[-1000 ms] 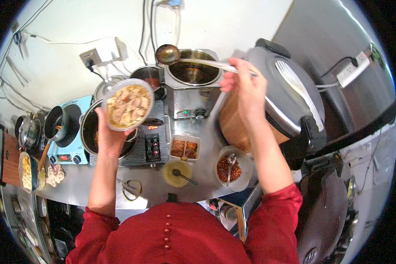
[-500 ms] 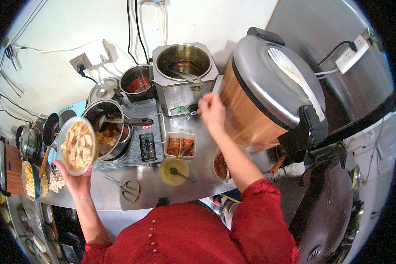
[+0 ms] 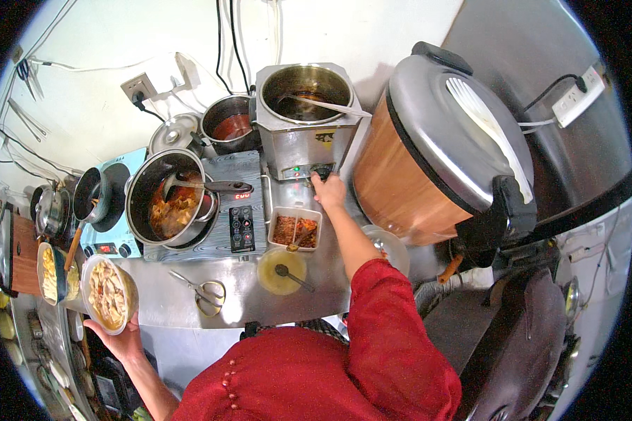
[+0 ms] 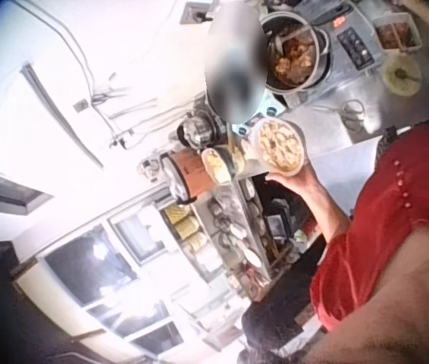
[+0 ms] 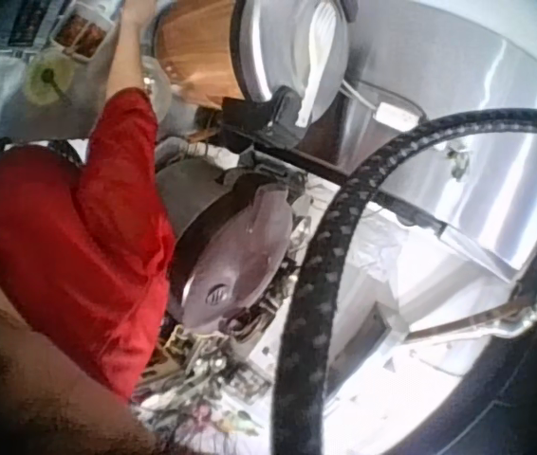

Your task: The person assembles a noodle bowl by adding bean sprouts, cabbage, tofu, and noodles into a plastic container using tongs. They then add cooked meat from a pan, pour broth from a pot, and add seasonings before placing the container on a counter.

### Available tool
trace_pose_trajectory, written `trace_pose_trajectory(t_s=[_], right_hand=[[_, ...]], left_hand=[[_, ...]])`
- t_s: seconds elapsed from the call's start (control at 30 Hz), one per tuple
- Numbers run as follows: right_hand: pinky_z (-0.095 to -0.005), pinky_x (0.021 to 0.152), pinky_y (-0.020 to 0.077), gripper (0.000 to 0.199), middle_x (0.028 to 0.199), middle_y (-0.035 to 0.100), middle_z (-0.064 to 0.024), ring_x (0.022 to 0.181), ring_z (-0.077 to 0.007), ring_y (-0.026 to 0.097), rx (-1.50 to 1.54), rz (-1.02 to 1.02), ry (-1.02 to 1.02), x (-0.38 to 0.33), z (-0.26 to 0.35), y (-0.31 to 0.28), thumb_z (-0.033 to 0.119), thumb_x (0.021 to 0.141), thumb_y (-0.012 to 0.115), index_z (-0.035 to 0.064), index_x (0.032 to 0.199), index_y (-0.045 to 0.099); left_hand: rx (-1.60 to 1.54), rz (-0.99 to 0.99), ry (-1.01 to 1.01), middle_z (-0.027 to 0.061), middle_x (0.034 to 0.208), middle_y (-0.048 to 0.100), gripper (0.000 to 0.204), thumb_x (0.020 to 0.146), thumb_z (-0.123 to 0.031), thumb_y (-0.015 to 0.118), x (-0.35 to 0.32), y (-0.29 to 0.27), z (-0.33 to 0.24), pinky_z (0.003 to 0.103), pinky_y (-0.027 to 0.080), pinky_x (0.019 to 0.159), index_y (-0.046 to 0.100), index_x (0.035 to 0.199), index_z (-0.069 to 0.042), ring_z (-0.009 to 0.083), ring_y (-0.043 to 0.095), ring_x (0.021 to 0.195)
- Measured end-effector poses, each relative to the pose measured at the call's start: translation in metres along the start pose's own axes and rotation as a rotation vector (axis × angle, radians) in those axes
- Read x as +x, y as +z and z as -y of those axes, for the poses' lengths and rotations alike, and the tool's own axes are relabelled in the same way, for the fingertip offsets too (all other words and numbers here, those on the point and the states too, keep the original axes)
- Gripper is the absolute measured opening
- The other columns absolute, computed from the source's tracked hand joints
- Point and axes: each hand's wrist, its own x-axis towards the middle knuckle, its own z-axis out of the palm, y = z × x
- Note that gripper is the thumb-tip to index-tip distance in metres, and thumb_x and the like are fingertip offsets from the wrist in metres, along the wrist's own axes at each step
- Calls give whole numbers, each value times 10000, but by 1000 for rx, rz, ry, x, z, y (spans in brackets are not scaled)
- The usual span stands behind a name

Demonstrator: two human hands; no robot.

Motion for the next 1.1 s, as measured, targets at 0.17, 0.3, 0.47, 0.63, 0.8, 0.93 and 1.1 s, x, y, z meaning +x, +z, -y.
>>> trace_pose_trajectory(t_s=[0.17, 0.3, 0.47, 0.63, 0.8, 0.93, 1.1], right_hand=[[-398, 631, 577, 728, 708, 693, -190, 572, -260, 708, 114, -8, -15, 0, -15, 0, 662, 777, 712, -59, 863, 651], [-367, 570, 551, 696, 758, 696, -143, 595, -225, 682, 167, 90, -68, 5, -40, -8, 625, 748, 760, -25, 974, 652], [-330, 800, 515, 443, 970, 683, -108, 857, -181, 625, -16, -28, -190, 27, -79, -17, 351, 857, 770, -2, 1087, 635], [-269, 751, 489, 195, 946, 638, -6, 835, -128, 582, 226, -138, -510, 7, -95, -48, 150, 971, 641, 25, 1120, 620], [-185, 598, 402, 193, 928, 600, 56, 738, -41, 502, 345, -112, -429, -62, -44, -58, 177, 994, 612, 68, 1152, 631], [-174, 576, 374, 199, 866, 568, 46, 694, -29, 470, 419, -131, -467, -133, 19, -38, 173, 988, 620, 59, 1152, 628], [-189, 575, 375, 160, 829, 543, 43, 674, -33, 467, 448, -64, -482, -238, 94, 16, 149, 1006, 589, 57, 1133, 619]], left_hand=[[19, -21, 6, 95, 1553, 388, 814, 923, -640, 535, -12, -27, 2, 557, 481, 1041, 317, 1535, -149, 319, 443, 1377], [47, -76, 38, 94, 1532, 419, 816, 921, -694, 488, -9, -55, 7, 539, 468, 1049, 367, 1513, -145, 308, 446, 1374], [105, -73, -2, 100, 1509, 454, 819, 945, -728, 367, -7, -99, 20, 504, 412, 1097, 369, 1512, -138, 287, 453, 1374], [184, -131, -53, 85, 1520, 440, 746, 1003, -659, 293, 11, -135, 25, 446, 353, 1147, 337, 1525, -128, 260, 431, 1391], [604, -240, -4, 112, 1313, 585, 601, 1079, -467, 347, 48, -168, 19, 311, 432, 1037, 477, 1400, 24, 174, 558, 1174], [833, -55, 16, 101, 1249, 616, 575, 1081, -450, 358, 91, -183, 12, 303, 432, 1012, 550, 1327, 33, 161, 559, 1134], [1001, 122, -54, 84, 1190, 651, 506, 1078, -406, 401, 151, -199, 8, 299, 438, 985, 625, 1257, 10, 158, 577, 1092]])
